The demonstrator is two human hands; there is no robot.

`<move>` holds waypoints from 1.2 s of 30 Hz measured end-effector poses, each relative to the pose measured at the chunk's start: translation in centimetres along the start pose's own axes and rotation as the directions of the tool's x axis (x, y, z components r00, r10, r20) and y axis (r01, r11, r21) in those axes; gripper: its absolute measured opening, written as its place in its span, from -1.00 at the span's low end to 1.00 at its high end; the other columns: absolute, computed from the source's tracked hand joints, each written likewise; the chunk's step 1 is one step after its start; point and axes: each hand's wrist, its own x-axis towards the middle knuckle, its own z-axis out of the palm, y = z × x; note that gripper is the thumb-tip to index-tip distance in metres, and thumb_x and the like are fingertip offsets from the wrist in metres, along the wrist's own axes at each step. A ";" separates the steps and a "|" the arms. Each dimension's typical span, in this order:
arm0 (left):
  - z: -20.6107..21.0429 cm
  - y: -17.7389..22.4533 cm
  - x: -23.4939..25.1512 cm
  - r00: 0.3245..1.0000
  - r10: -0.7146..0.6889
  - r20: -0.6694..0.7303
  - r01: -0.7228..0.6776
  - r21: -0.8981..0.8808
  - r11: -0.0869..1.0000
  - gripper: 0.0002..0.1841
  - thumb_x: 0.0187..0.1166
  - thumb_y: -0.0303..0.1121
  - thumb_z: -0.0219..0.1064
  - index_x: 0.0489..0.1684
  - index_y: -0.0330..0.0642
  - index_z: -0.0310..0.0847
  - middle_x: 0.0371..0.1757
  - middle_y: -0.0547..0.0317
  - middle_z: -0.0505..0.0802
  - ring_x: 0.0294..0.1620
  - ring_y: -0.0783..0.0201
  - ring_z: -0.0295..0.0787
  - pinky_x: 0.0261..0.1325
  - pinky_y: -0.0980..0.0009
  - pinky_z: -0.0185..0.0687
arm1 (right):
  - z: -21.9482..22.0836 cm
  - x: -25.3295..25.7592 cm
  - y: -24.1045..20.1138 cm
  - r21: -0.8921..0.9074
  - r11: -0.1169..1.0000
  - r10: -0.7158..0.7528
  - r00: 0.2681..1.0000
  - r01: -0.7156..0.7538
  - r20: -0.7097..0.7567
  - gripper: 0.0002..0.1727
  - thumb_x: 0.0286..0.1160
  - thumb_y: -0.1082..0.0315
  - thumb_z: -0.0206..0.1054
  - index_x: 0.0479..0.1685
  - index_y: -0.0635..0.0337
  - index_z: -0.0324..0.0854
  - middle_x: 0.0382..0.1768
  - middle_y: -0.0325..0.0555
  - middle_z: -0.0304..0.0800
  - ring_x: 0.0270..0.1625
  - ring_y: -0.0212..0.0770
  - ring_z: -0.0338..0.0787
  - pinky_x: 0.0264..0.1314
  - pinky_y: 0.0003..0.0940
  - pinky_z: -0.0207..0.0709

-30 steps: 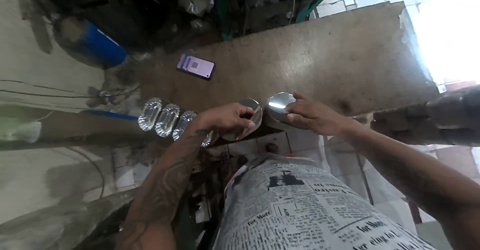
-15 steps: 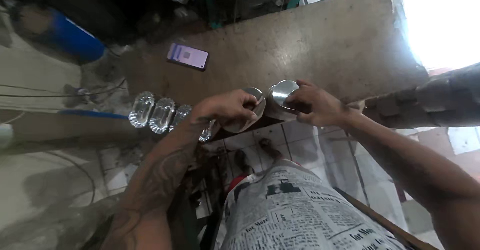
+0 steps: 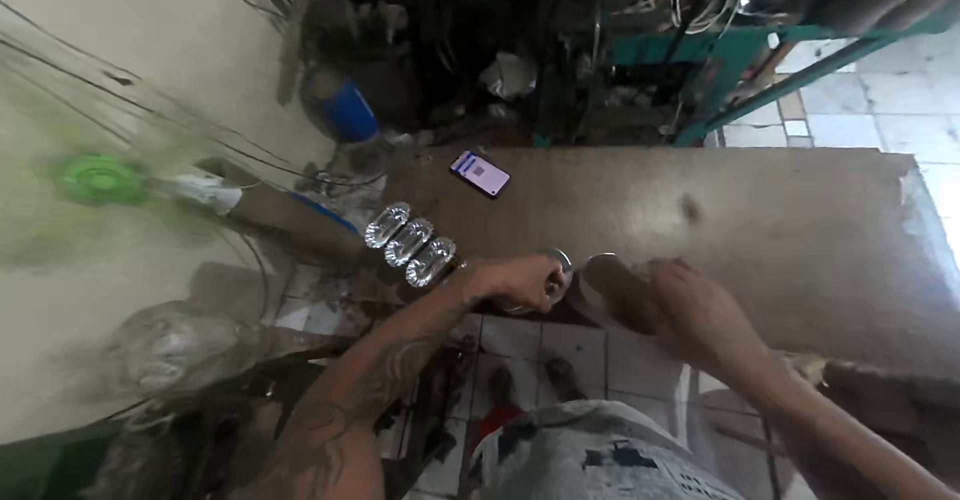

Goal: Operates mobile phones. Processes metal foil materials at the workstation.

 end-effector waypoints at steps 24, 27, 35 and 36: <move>-1.6 -1.6 0.5 0.987 0.112 0.118 -0.106 -0.053 0.993 -0.57 0.48 -0.45 0.50 0.34 -0.29 0.64 0.07 -0.07 0.84 0.01 0.15 0.80 0.17 0.13 0.71 | 5.4 -10.4 -4.0 0.995 -0.010 0.390 0.916 -0.095 0.091 -0.71 0.54 0.41 0.19 0.07 0.06 0.79 -0.12 -0.25 0.93 -0.11 -0.38 0.88 0.00 -0.35 0.81; 0.4 0.4 -0.4 0.998 -0.049 -0.026 0.052 0.127 0.991 -0.38 0.32 -0.36 0.54 0.46 -0.07 0.51 -0.07 -0.02 0.84 -0.13 0.01 0.82 -0.07 -0.07 0.75 | 6.2 -10.8 -5.0 0.998 0.000 0.392 0.918 -0.066 0.061 -0.74 0.55 0.38 0.21 0.05 0.04 0.80 -0.11 -0.23 0.93 -0.08 -0.36 0.89 0.04 -0.32 0.82; 3.9 3.2 -3.2 0.914 -0.168 -0.370 0.235 0.143 0.961 -0.62 0.66 -0.30 0.28 0.39 -0.19 0.58 -0.11 -0.18 0.85 -0.05 -0.21 0.83 -0.02 -0.24 0.68 | 4.8 -8.8 -4.4 0.995 -0.022 0.269 0.958 -0.100 0.102 -0.69 0.56 0.39 0.19 0.18 0.02 0.73 -0.05 -0.27 0.93 -0.05 -0.39 0.90 0.06 -0.35 0.82; 4.6 3.4 -4.5 0.865 -0.119 -0.488 0.189 0.096 0.977 -0.66 0.63 -0.35 0.25 0.33 -0.19 0.63 -0.13 -0.14 0.85 -0.08 -0.15 0.84 -0.04 -0.19 0.72 | 4.4 -7.9 -4.0 0.998 -0.024 0.277 0.958 -0.065 0.069 -0.71 0.57 0.39 0.21 0.17 0.02 0.72 -0.06 -0.27 0.93 -0.06 -0.38 0.90 0.05 -0.34 0.82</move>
